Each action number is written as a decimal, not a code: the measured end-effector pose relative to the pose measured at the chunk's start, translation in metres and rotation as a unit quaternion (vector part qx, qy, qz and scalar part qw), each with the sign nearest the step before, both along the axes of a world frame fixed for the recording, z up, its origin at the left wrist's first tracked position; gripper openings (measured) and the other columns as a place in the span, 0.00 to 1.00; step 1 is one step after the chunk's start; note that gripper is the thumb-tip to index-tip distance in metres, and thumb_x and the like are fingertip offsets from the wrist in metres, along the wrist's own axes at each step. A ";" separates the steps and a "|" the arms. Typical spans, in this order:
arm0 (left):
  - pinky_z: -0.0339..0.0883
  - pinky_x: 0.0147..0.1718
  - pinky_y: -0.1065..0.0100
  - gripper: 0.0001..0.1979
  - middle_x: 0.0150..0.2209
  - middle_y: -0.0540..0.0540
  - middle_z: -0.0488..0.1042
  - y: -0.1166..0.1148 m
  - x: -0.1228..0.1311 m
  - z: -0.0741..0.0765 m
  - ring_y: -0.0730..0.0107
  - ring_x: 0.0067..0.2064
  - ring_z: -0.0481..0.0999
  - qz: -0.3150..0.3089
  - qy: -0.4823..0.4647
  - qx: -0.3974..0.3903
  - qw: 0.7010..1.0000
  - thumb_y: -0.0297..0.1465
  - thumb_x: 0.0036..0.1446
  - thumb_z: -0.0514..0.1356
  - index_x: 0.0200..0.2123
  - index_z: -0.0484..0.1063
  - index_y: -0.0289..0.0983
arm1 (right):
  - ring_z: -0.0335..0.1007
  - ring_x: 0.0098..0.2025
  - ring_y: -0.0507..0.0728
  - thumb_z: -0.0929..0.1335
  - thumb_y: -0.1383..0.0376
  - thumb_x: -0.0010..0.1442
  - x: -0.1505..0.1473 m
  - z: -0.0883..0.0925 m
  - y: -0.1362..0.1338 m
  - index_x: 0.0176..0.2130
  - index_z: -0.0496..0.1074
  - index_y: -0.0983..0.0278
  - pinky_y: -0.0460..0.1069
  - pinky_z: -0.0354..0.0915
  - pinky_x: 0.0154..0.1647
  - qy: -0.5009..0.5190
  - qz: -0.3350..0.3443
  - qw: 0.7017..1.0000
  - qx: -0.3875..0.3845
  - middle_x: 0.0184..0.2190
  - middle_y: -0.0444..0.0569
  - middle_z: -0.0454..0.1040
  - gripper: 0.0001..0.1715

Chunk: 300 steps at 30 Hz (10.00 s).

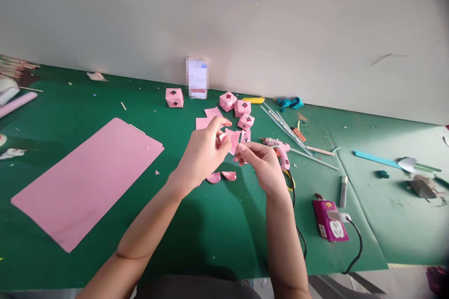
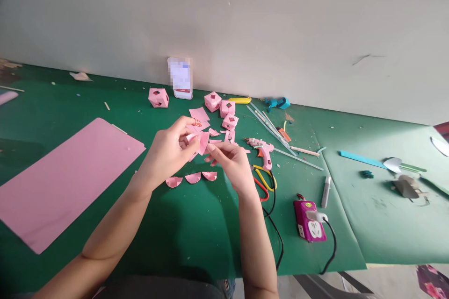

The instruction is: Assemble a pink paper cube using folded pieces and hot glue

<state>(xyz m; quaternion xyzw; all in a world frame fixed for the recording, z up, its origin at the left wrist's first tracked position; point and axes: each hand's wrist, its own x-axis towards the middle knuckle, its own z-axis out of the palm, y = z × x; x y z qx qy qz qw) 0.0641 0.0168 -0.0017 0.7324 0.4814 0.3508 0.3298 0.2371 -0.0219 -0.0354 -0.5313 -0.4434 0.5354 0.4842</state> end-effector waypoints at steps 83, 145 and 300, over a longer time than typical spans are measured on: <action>0.77 0.36 0.69 0.09 0.37 0.50 0.83 0.004 0.003 -0.011 0.68 0.38 0.84 0.000 -0.012 0.036 0.999 0.26 0.64 0.63 0.47 0.72 0.40 | 0.78 0.46 0.65 0.63 0.42 0.67 0.071 -0.013 -0.006 0.46 0.80 0.63 0.56 0.67 0.47 -0.431 -0.155 0.888 -0.053 0.43 0.57 0.83 0.31; 0.73 0.33 0.69 0.13 0.31 0.53 0.80 0.015 -0.010 -0.014 0.71 0.32 0.80 0.062 0.010 0.120 0.991 0.21 0.60 0.63 0.46 0.69 0.40 | 0.59 0.22 0.51 0.72 0.56 0.54 0.023 0.004 -0.011 0.39 0.61 0.57 0.49 0.58 0.26 -0.433 -0.270 0.852 0.113 0.29 0.40 0.69 0.19; 0.79 0.51 0.53 0.15 0.52 0.41 0.83 -0.033 -0.107 -0.100 0.53 0.52 0.84 0.096 0.074 -0.037 0.992 0.41 0.66 0.60 0.52 0.74 0.42 | 0.69 0.24 0.54 0.71 0.53 0.59 0.018 -0.011 0.004 0.26 0.70 0.60 0.49 0.67 0.28 -0.198 -0.226 0.949 0.098 0.20 0.44 0.72 0.17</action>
